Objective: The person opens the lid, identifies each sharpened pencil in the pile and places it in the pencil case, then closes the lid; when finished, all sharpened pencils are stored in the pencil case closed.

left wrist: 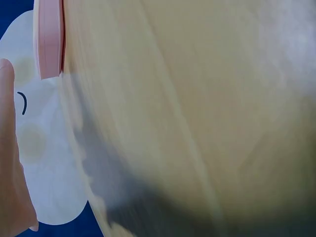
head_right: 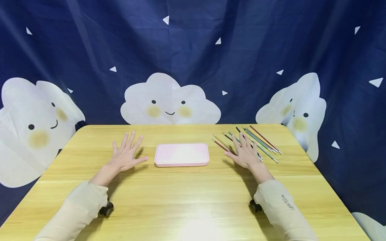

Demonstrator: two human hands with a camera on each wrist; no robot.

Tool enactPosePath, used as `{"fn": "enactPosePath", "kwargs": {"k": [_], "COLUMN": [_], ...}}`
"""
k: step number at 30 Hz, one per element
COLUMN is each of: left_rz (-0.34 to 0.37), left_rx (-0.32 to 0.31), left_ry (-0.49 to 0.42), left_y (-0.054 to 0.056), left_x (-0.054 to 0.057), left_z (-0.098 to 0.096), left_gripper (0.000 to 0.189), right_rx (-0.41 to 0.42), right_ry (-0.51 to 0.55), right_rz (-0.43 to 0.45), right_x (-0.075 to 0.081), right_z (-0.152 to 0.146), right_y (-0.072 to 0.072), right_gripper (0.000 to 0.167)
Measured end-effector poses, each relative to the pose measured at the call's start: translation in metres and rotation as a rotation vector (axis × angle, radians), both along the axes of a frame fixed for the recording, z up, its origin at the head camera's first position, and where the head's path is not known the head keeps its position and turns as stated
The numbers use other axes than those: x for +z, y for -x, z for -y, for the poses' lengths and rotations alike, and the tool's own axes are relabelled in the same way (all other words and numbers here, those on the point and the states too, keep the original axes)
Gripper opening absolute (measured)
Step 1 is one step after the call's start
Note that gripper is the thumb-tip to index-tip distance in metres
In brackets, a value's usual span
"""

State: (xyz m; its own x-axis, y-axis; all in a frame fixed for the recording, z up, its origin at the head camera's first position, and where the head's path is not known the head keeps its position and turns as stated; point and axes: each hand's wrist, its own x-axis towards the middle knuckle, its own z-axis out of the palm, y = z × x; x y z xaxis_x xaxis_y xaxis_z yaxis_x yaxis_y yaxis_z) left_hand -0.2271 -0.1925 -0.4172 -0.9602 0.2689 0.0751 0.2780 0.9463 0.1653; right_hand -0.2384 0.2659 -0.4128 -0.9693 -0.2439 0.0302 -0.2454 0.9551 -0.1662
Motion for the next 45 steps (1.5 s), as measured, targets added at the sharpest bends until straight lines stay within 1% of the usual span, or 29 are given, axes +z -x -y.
{"fn": "enactPosePath", "kwargs": {"k": [5, 9, 15, 21, 25, 28, 33, 35, 38, 41, 43, 45], "left_rz": [0.016, 0.034, 0.036, 0.038, 0.042, 0.05, 0.103, 0.112, 0.098, 0.078, 0.069, 0.058], "left_rx": [-0.007, -0.024, -0.059, -0.086, -0.123, -0.156, -0.221, -0.249, -0.285, -0.311, -0.32, -0.331], "left_ry": [-0.003, 0.004, -0.022, -0.001, -0.017, -0.037, -0.095, -0.124, -0.163, -0.21, -0.241, -0.273], "left_y": [0.0, 0.002, 0.004, 0.008, 0.012, 0.016, 0.02, 0.021, 0.023, 0.024, 0.025, 0.026], "left_x": [-0.001, -0.003, -0.004, -0.009, -0.014, -0.017, -0.02, -0.021, -0.025, -0.027, -0.028, -0.028], "left_z": [-0.003, -0.009, -0.02, -0.03, -0.036, -0.04, -0.043, -0.044, -0.045, -0.047, -0.048, -0.049], "left_gripper": [0.091, 0.091, 0.092, 0.096, 0.1, 0.103, 0.108, 0.107, 0.103, 0.101, 0.1, 0.099], "right_rx": [0.034, 0.078, 0.146, 0.226, 0.291, 0.331, 0.404, 0.44, 0.479, 0.497, 0.517, 0.559], "right_ry": [0.023, 0.026, 0.033, 0.01, -0.007, -0.031, -0.057, -0.057, -0.079, -0.134, -0.19, -0.293], "right_rz": [-0.023, -0.02, 0.0, 0.027, 0.05, 0.085, 0.08, 0.063, 0.035, -0.025, -0.097, -0.203], "right_x": [0.0, -0.001, 0.002, 0.001, -0.001, -0.003, -0.006, -0.007, -0.008, -0.009, -0.009, -0.01], "right_z": [0.01, 0.025, 0.049, 0.076, 0.094, 0.108, 0.127, 0.134, 0.141, 0.146, 0.149, 0.151], "right_y": [0.002, 0.002, 0.003, 0.005, 0.006, 0.005, 0.005, 0.004, 0.004, 0.003, 0.003, 0.004], "right_gripper": [0.083, 0.082, 0.081, 0.081, 0.08, 0.08, 0.083, 0.084, 0.083, 0.078, 0.074, 0.069]}}
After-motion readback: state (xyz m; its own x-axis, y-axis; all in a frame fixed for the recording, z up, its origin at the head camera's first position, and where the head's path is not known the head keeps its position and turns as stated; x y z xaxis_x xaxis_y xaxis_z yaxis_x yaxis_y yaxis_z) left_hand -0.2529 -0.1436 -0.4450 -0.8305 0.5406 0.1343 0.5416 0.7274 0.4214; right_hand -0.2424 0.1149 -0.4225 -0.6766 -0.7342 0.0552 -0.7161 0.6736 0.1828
